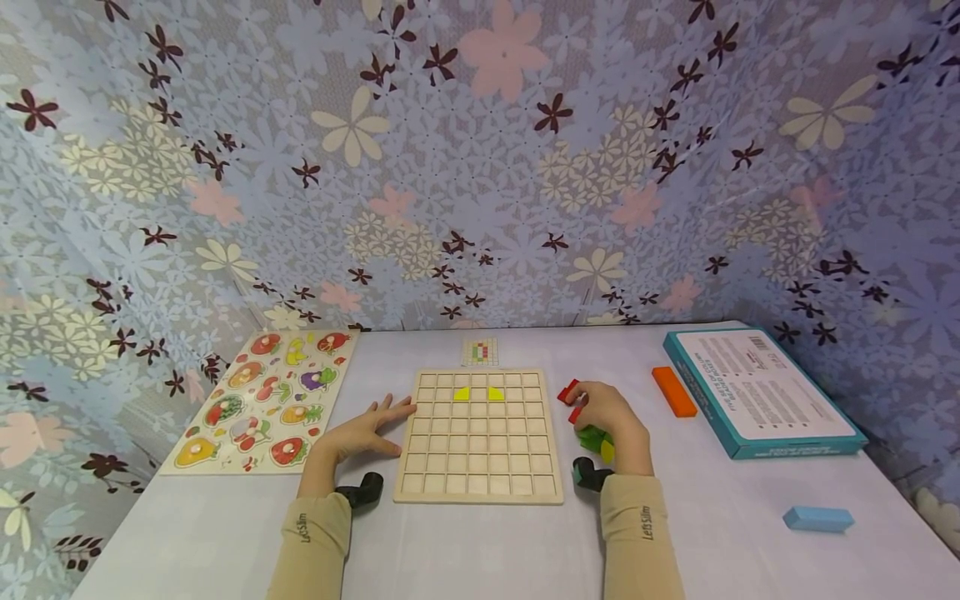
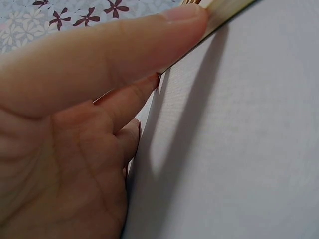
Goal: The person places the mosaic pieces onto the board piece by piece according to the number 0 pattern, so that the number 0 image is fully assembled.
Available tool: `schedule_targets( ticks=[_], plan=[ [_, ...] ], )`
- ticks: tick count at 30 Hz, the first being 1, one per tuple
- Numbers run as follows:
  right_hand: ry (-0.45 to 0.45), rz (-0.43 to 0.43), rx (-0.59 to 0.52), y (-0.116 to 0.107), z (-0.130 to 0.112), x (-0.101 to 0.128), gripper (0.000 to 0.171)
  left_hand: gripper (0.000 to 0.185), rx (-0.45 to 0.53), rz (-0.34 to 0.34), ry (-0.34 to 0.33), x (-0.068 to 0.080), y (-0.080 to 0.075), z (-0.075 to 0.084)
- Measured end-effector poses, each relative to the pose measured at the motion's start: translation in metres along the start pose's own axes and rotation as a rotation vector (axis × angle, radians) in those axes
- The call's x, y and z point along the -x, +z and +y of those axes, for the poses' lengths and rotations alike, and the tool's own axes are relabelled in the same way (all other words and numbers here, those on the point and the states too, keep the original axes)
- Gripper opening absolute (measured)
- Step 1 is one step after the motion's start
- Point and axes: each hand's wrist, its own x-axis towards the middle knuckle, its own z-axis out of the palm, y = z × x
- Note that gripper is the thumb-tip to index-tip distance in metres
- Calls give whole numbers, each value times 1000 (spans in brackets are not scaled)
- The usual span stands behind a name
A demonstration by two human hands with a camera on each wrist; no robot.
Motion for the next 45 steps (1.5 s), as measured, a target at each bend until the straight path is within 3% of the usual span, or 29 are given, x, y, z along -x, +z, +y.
schedule_targets(
  ticks=[15,25,32,45],
  plan=[
    [-93,75,-71,2,1,-2,33,79,15,-2,1,-2,0,-1],
    [-38,174,-98,2,-5,-4,40,79,15,-2,-4,-3,-1,-1],
    [21,251,-148,4,-12,-4,35,80,10,-9,-5,-3,0,-2],
    [-89,294,-228,12,-23,-7,27,79,14,4,-15,-2,0,-1]
  ],
)
